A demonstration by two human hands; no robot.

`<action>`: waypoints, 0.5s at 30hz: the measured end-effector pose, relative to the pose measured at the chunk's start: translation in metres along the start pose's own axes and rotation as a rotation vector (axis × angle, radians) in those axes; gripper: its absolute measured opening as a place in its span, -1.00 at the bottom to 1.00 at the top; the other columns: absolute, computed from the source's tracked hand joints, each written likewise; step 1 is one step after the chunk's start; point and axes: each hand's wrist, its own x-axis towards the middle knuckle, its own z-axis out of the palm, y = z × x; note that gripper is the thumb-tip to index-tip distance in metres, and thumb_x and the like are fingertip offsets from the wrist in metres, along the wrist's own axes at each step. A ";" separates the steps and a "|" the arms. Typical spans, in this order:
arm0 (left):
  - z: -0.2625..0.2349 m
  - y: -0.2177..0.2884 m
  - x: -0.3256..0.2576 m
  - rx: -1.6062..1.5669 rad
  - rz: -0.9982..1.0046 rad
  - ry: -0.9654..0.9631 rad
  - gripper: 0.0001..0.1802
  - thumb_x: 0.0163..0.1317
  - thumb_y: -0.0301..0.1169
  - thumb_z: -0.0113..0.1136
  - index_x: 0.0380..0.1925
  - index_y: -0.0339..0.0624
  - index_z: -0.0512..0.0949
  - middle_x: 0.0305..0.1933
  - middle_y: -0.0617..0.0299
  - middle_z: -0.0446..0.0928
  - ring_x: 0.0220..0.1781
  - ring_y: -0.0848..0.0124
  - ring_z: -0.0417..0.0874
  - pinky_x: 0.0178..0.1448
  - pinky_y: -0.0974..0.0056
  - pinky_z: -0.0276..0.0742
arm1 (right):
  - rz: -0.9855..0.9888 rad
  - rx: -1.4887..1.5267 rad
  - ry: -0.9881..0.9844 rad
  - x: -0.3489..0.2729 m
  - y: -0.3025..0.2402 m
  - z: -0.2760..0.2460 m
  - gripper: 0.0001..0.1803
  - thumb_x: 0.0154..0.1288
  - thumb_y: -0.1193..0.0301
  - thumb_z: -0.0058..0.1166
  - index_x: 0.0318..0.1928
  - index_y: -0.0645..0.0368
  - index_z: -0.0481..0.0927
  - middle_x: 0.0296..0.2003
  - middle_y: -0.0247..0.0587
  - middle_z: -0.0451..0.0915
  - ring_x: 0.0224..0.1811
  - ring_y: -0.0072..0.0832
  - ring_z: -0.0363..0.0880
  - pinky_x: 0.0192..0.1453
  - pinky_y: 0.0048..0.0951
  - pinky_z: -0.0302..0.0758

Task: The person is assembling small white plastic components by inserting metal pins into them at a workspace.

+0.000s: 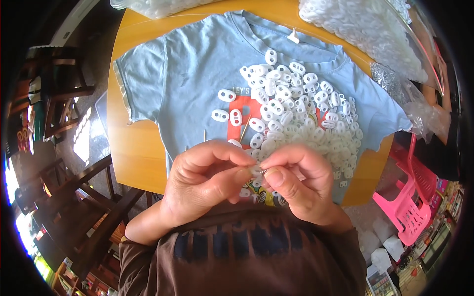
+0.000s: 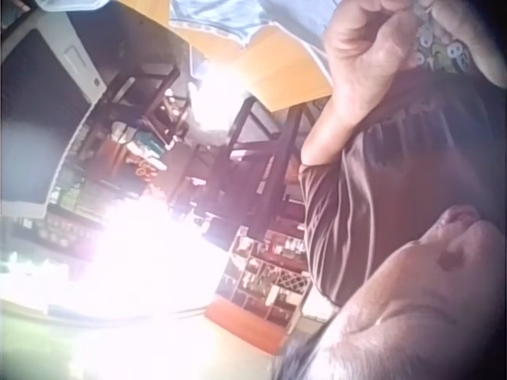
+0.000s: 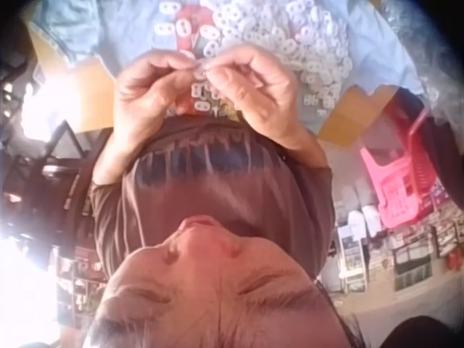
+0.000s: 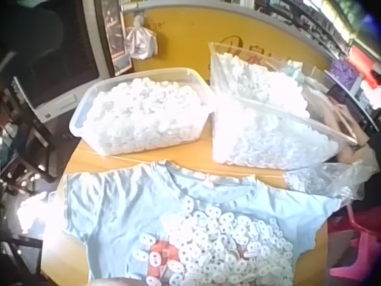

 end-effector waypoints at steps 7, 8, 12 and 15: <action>0.002 -0.007 0.000 -0.118 -0.061 0.080 -0.85 0.20 -0.63 0.12 -0.23 -0.25 0.49 -0.33 0.30 0.51 -0.51 0.63 0.46 -0.44 0.54 0.37 | -0.017 -0.037 -0.002 -0.002 0.001 -0.002 -0.89 0.28 0.52 0.07 -0.22 0.31 0.52 -0.35 -0.30 0.57 -0.32 -0.70 0.49 -0.23 -0.64 0.43; 0.002 -0.006 -0.001 -0.118 -0.059 0.081 -0.85 0.20 -0.63 0.12 -0.23 -0.25 0.49 -0.33 0.30 0.51 -0.51 0.63 0.46 -0.44 0.54 0.37 | -0.027 -0.039 0.001 -0.002 0.001 -0.002 -0.89 0.28 0.52 0.08 -0.23 0.31 0.52 -0.35 -0.31 0.57 -0.32 -0.71 0.48 -0.23 -0.65 0.42; 0.000 -0.009 -0.002 -0.101 0.019 0.086 -0.82 0.18 -0.65 0.14 -0.21 -0.26 0.49 -0.31 0.29 0.51 -0.50 0.63 0.46 -0.43 0.53 0.39 | -0.017 -0.068 0.008 -0.001 0.001 0.001 -0.89 0.27 0.52 0.08 -0.23 0.31 0.52 -0.37 -0.32 0.57 -0.33 -0.72 0.47 -0.24 -0.66 0.41; -0.002 -0.012 -0.002 -0.064 0.080 0.038 -0.81 0.17 -0.67 0.14 -0.21 -0.27 0.49 -0.30 0.28 0.51 -0.48 0.64 0.46 -0.41 0.54 0.40 | -0.029 -0.080 0.027 -0.002 0.001 0.002 -0.90 0.27 0.52 0.09 -0.24 0.31 0.53 -0.39 -0.33 0.57 -0.36 -0.71 0.47 -0.27 -0.66 0.41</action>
